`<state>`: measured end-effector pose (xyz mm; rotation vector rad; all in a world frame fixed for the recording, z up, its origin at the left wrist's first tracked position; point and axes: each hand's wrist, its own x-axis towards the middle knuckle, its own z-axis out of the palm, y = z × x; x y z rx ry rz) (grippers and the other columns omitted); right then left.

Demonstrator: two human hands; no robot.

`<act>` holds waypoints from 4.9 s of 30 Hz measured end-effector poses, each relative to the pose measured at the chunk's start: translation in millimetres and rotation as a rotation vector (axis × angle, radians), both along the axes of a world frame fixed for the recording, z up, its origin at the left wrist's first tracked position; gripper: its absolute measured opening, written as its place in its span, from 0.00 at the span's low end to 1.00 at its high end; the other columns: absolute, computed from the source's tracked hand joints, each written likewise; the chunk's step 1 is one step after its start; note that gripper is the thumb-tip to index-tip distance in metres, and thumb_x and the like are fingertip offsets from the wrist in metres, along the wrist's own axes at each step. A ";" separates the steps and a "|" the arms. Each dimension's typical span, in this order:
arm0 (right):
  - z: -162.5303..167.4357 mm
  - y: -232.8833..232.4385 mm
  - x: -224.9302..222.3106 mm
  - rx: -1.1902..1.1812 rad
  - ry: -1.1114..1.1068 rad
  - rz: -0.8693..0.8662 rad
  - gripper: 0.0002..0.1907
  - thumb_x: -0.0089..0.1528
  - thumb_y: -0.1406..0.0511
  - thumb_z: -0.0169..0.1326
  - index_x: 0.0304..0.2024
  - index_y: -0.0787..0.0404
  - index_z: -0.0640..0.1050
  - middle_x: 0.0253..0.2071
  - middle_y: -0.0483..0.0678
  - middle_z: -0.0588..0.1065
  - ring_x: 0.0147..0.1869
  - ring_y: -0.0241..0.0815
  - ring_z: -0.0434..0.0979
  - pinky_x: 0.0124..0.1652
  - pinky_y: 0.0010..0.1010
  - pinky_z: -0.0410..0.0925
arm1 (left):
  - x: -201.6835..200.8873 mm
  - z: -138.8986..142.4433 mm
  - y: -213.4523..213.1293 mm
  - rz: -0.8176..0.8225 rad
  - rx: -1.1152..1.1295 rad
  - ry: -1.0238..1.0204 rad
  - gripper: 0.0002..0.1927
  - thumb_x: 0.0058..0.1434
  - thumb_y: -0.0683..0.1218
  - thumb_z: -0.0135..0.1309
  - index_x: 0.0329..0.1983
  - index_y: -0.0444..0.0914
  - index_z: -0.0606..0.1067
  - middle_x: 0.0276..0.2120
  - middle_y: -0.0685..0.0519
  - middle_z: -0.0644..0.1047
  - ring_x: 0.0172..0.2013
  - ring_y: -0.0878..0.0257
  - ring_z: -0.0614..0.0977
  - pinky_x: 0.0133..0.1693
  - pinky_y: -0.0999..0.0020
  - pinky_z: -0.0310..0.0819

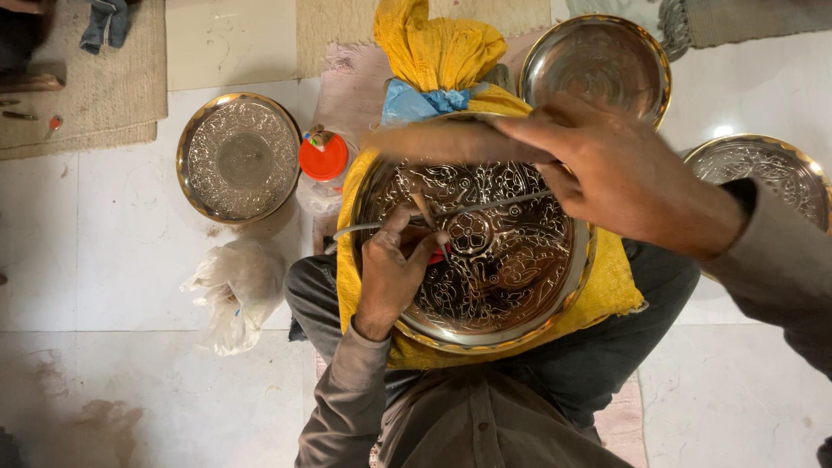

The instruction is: The person sits on the floor with a decorated brass tray on a cloth cushion on their lap and engraves ornamental patterns into it. They hold a small chisel against the tray surface with one hand and strike it repeatedly with a wooden mallet held in the other hand, repositioning the chisel across the design as they work.

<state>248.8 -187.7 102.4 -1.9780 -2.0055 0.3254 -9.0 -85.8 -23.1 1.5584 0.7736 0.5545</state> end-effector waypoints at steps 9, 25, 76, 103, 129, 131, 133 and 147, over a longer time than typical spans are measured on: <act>1.3 7.4 2.6 0.132 -0.060 0.019 0.34 0.60 0.70 0.60 0.70 0.61 0.70 0.51 0.60 0.74 0.45 0.55 0.78 0.41 0.43 0.74 | 0.3 -1.2 3.4 0.005 -0.011 0.092 0.14 0.61 0.41 0.64 0.47 0.33 0.75 0.31 0.48 0.85 0.32 0.70 0.84 0.34 0.74 0.79; -5.1 3.6 -4.7 0.106 -0.091 0.045 0.36 0.58 0.68 0.59 0.69 0.59 0.66 0.50 0.57 0.71 0.45 0.52 0.77 0.40 0.42 0.75 | -0.2 -2.5 3.9 -0.024 -0.027 0.036 0.11 0.64 0.39 0.61 0.47 0.34 0.74 0.32 0.48 0.86 0.35 0.69 0.85 0.35 0.73 0.80; -8.7 -10.0 0.2 0.075 -0.212 0.001 0.37 0.58 0.69 0.59 0.71 0.56 0.68 0.50 0.55 0.72 0.48 0.50 0.74 0.42 0.42 0.72 | 0.1 2.0 8.9 -0.100 -0.002 0.022 0.10 0.63 0.39 0.62 0.44 0.35 0.73 0.29 0.51 0.83 0.32 0.71 0.83 0.34 0.74 0.79; -9.7 -15.0 -5.1 0.031 -0.175 -0.042 0.36 0.59 0.68 0.58 0.71 0.55 0.68 0.51 0.52 0.72 0.49 0.47 0.74 0.44 0.40 0.72 | 1.5 -1.1 12.4 -0.116 -0.104 -0.012 0.16 0.63 0.40 0.62 0.53 0.36 0.75 0.33 0.52 0.83 0.35 0.70 0.83 0.38 0.74 0.80; -4.7 -28.6 -9.1 0.095 -0.060 -0.093 0.33 0.60 0.68 0.59 0.69 0.58 0.71 0.50 0.55 0.71 0.53 0.55 0.72 0.49 0.46 0.69 | 3.0 1.9 11.4 -0.106 0.038 0.073 0.15 0.62 0.41 0.64 0.51 0.36 0.76 0.30 0.51 0.84 0.31 0.70 0.84 0.34 0.73 0.80; -8.0 -29.0 -6.9 0.103 -0.119 -0.082 0.34 0.59 0.66 0.60 0.69 0.61 0.70 0.51 0.57 0.69 0.53 0.56 0.71 0.50 0.48 0.68 | 4.4 2.4 11.8 -0.105 0.055 0.070 0.16 0.62 0.40 0.64 0.52 0.36 0.75 0.29 0.51 0.84 0.30 0.70 0.84 0.33 0.73 0.79; -11.2 -28.9 -4.3 0.107 -0.166 -0.064 0.34 0.58 0.65 0.61 0.67 0.62 0.70 0.51 0.57 0.68 0.54 0.57 0.71 0.51 0.49 0.68 | 4.2 3.7 10.0 -0.100 0.055 0.047 0.18 0.62 0.40 0.63 0.54 0.37 0.74 0.29 0.51 0.84 0.30 0.71 0.84 0.32 0.74 0.79; -31.9 -1.5 11.7 0.168 -0.322 0.166 0.36 0.57 0.66 0.57 0.70 0.54 0.69 0.51 0.50 0.73 0.49 0.52 0.77 0.45 0.47 0.72 | 4.6 -1.3 8.6 -0.075 0.014 0.010 0.13 0.63 0.38 0.62 0.49 0.35 0.74 0.29 0.50 0.83 0.31 0.72 0.82 0.32 0.75 0.80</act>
